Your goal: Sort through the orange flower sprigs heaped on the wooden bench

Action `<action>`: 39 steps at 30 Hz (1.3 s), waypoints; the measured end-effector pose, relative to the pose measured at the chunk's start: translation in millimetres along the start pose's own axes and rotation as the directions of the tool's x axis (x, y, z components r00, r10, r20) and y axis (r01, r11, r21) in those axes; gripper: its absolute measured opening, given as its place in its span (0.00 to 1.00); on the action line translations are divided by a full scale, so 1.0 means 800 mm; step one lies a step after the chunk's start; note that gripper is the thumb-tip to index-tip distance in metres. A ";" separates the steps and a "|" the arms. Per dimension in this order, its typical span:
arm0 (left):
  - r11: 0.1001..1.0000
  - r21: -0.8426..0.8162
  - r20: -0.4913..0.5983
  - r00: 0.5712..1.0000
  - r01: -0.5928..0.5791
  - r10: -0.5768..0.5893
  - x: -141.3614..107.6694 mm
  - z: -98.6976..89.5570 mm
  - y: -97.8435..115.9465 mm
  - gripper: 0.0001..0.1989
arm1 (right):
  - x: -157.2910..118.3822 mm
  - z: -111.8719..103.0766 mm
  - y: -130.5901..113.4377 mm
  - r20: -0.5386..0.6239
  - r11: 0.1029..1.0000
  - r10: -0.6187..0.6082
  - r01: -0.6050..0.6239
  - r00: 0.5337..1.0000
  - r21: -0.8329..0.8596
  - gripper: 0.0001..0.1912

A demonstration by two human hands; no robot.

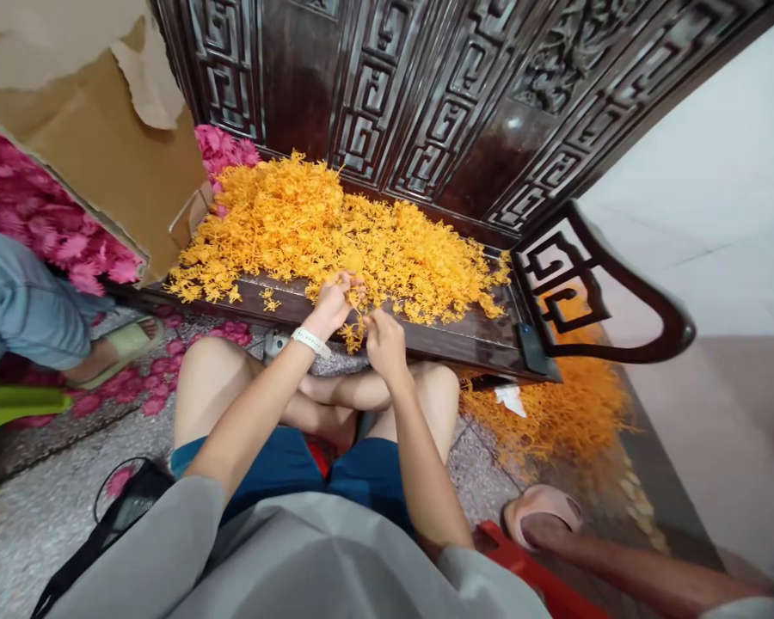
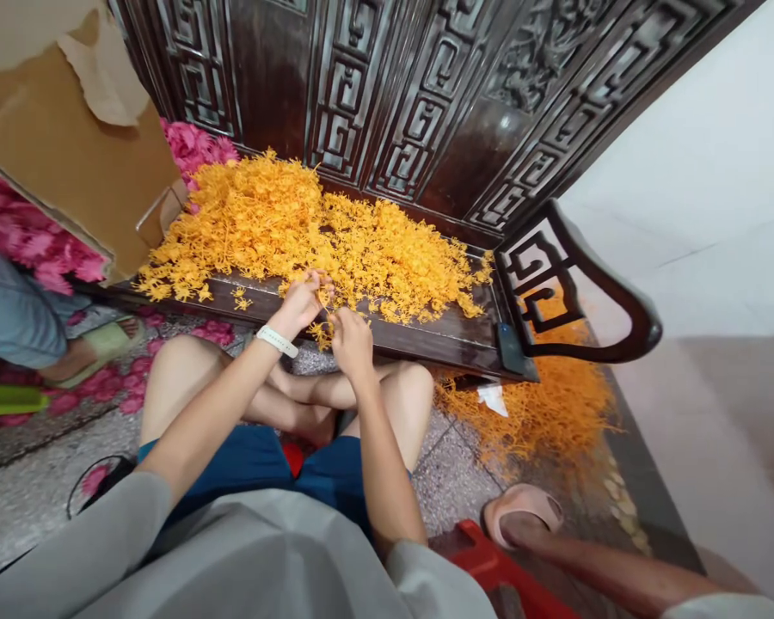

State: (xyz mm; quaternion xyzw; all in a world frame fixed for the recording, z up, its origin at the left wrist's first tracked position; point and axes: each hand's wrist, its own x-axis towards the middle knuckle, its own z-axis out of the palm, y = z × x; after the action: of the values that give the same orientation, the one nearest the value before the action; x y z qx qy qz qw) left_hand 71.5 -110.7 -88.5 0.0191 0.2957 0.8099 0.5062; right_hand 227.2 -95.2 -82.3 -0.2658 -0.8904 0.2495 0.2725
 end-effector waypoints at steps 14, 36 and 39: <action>1.000 -0.027 -0.039 0.999 0.013 -0.014 0.023 0.016 0.044 0.11 | -0.024 -0.121 -0.046 -0.148 0.918 0.130 -0.062 0.980 0.393 0.20; 0.985 0.036 0.195 0.966 0.167 -0.171 -0.029 0.037 -0.023 0.03 | 0.020 -0.022 0.025 0.035 0.736 0.326 -0.277 0.945 0.617 0.27; 0.987 0.115 0.129 0.984 0.108 -0.123 -0.035 0.038 -0.031 0.10 | 0.016 -0.019 0.023 0.103 0.717 0.344 -0.332 0.933 0.613 0.22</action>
State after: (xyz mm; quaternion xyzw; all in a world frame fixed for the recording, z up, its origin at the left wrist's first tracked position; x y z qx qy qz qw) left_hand 115.3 -112.4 -68.4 0.0844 0.3045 0.7588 0.5695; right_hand 233.9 -69.1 -77.5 -0.3214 -0.6919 0.5712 0.3027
